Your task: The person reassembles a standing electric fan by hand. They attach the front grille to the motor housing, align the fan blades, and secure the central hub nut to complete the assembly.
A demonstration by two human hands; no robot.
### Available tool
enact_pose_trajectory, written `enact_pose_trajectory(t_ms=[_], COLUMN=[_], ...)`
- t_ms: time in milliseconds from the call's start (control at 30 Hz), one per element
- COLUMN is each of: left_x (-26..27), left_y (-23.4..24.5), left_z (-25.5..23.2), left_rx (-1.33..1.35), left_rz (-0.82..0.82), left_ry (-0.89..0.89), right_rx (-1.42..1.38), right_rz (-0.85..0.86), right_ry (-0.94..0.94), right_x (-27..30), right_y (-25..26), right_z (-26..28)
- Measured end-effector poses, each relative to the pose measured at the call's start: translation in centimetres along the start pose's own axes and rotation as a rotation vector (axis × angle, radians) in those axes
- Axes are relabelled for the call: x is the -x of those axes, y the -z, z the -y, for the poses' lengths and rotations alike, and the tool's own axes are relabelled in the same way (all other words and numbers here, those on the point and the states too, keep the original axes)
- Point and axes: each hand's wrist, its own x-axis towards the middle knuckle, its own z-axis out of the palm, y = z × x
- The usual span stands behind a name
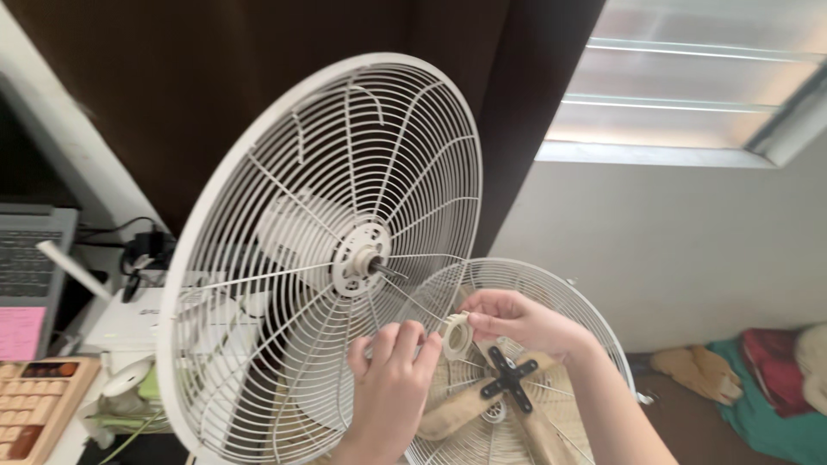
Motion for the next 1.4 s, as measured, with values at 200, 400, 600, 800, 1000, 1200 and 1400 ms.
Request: enact_pose_trajectory(t_ms=[200,400,600,800,1000,1200,1400], left_x=[0.6,1.7,4.7,6.5,8.3,8.3,7.2], left_y=[-2.9,-7.3,-9.2,-10.6,-13.4,-15.1,-16.2], left_z=[-1.3,-3.0,-4.5,-4.5,-4.3,-4.5,-4.9], left_rx=[0.347,0.524,0.538,0.560,0.502,0.542,0.466], left_rz=[0.275,0.598,0.798,0.849,0.813,0.712,0.777], left_ry=[0.086,0.389,0.330,0.246,0.248,0.246,0.227], right_rx=[-0.071,-0.063,-0.129,-0.229,-0.212,-0.266,-0.247], right_rz=[-0.237,-0.394,-0.740,-0.784,-0.767,-0.751,-0.773], right_ry=[-0.136,-0.245,-0.415,-0.537,-0.518,-0.499,-0.457], right_x=[2.3,3.9,3.5,3.0,2.3,2.0,2.2], right_y=[-0.7,-0.8,0.5,2.4,3.1,2.6,2.3], right_z=[-3.4,-9.4,-19.1,-26.5,-29.3,-28.8,-28.1])
